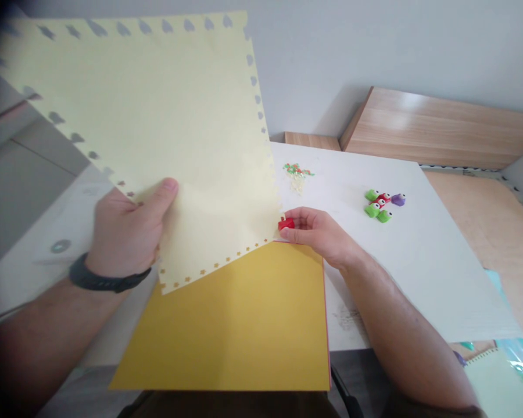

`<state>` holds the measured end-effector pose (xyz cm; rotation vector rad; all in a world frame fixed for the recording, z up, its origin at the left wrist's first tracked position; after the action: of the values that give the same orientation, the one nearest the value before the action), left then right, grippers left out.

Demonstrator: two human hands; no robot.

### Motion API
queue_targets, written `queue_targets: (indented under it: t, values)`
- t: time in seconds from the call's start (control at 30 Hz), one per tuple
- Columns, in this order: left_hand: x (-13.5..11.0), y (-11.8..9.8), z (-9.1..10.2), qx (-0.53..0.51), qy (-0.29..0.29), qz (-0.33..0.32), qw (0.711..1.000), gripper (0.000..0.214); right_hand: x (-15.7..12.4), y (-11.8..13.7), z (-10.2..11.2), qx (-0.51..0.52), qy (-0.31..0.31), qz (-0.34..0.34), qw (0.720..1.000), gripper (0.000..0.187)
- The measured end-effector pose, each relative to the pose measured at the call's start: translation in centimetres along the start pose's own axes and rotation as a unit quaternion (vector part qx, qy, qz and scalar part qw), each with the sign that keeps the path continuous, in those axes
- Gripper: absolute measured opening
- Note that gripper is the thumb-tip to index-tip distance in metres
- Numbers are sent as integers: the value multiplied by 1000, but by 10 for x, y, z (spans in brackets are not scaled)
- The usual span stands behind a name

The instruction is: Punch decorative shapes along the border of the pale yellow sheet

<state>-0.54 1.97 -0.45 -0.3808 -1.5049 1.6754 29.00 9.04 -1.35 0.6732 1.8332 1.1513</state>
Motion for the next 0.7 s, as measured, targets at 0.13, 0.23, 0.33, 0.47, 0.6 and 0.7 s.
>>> queue_targets:
  t: [0.13, 0.23, 0.33, 0.47, 0.6, 0.7]
  values:
    - [0, 0, 0, -5, 1, -3, 1000, 33, 0, 1, -1, -3, 0, 3, 1000, 42]
    - [1, 1, 1, -3, 8, -13, 1000, 34, 0, 2, -4, -8, -1, 7, 1000, 39]
    - [1, 1, 2, 11, 2, -23, 1000, 33, 0, 2, -6, -11, -4, 13, 1000, 39]
    - [1, 1, 2, 17, 2, -16, 1000, 32, 1, 1, -6, -6, -6, 9, 1000, 41]
    - [0, -1, 1, 5, 10, -10, 1000, 32, 1, -1, -4, 1, 0, 8, 1000, 42]
    - [0, -2, 1, 3, 6, -10, 1000, 31, 1, -3, -3, -1, 7, 3, 1000, 43]
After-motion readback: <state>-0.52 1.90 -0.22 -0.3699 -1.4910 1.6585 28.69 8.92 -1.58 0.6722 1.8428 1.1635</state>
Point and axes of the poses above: each hand's wrist, its own x-axis towards the middle knuckle, its own z-axis out of the back of the hand, y = z × x, the point moved 1 cm from there along x, towards the middle knuckle, and after that the axes turned 10 degrees about x, right-handed, at the moved point
